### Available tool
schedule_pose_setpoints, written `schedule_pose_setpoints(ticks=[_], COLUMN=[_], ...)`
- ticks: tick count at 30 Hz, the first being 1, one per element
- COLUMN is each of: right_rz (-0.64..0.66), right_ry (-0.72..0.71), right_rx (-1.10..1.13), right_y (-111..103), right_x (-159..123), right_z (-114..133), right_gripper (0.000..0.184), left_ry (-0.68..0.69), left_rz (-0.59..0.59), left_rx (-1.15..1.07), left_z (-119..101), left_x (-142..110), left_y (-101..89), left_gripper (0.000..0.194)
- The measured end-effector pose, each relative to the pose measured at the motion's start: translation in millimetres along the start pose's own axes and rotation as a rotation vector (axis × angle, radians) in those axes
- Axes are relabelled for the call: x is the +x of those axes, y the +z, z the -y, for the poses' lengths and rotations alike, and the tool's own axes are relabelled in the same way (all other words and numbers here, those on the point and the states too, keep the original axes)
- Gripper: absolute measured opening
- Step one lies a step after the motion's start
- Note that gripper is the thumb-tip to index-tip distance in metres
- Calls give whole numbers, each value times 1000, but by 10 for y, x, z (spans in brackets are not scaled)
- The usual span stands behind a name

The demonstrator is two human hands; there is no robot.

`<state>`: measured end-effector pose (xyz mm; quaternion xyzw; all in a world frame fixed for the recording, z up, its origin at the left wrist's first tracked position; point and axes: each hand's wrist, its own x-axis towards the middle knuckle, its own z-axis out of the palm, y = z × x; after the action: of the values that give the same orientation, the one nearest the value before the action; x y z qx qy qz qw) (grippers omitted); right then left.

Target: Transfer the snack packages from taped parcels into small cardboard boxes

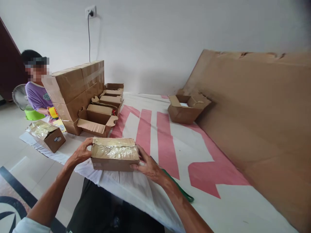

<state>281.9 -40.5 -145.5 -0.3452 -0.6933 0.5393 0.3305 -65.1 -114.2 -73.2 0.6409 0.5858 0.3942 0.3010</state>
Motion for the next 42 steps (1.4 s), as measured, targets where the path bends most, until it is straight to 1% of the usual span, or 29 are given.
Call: schedule_pose_setpoints(ticks=[2, 3, 5, 7, 8, 9, 11, 13, 15, 18, 20, 22, 24, 25, 26, 28, 29, 31, 34, 36, 37, 40, 42], right_rz=[-31, -62, -141, -207, -223, -228, -232, -239, -257, -307, -390, -525, -657, -693, -702, -638, -558, -373, -114, -11, 16, 67, 95], right_ry=[-15, -24, -24, 24, 56, 89, 142, 177, 204, 218, 228, 255, 287, 290, 284, 219, 175, 47, -100, -175, -207, -275, -302], right_rx=[-121, -220, -473, -726, -820, -893, -965, -965, -931, -888, -866, -813, -690, -605, -518, -381, -359, -379, -404, -423, -431, -462, -493], right_y=[-85, -154, -338, -544, -638, -716, -814, -836, -812, -767, -773, -819, -880, -903, -910, -866, -813, -664, -431, -330, -301, -272, -267], right_x=[-58, -122, -328, -609, -761, -909, -1167, -1342, -1426, -1407, -1330, -1224, -1097, -1026, -949, -775, -679, -474, -165, 20, 101, 294, 378], right_z=[-19, -45, -125, -231, -288, -346, -456, -552, -626, -673, -643, -547, -368, -245, -102, 233, 413, 757, 1141, 1279, 1319, 1386, 1426], right_gripper=[88, 79, 55, 33, 27, 24, 26, 30, 33, 32, 29, 26, 26, 30, 35, 45, 47, 45, 41, 39, 37, 30, 28], left_ry=[-19, -24, -23, -19, -20, -24, -33, -42, -44, -45, -50, -52, -48, -46, -44, -47, -50, -58, -56, -48, -45, -39, -34], left_rz=[5, -5, -34, -65, -78, -89, -107, -122, -127, -112, -95, -79, -61, -53, -46, -33, -31, -31, -31, -34, -35, -32, -35], left_rx=[-57, -79, -96, -99, -108, -121, -146, -151, -143, -116, -92, -78, -74, -74, -74, -76, -75, -70, -61, -64, -67, -71, -68], left_z=[23, 34, 59, 85, 96, 106, 117, 118, 107, 74, 49, 26, 9, 4, 1, 2, 6, 16, 27, 26, 24, 16, 21], left_x=[-34, -53, -91, -121, -130, -135, -137, -132, -125, -118, -119, -123, -129, -131, -134, -136, -136, -134, -129, -126, -125, -126, -127], left_y=[45, 66, 101, 135, 152, 168, 199, 218, 218, 185, 154, 129, 116, 113, 112, 112, 113, 114, 115, 115, 115, 116, 119], left_gripper=[44, 45, 46, 45, 44, 44, 45, 45, 42, 41, 43, 44, 46, 47, 48, 50, 50, 51, 51, 51, 51, 52, 51])
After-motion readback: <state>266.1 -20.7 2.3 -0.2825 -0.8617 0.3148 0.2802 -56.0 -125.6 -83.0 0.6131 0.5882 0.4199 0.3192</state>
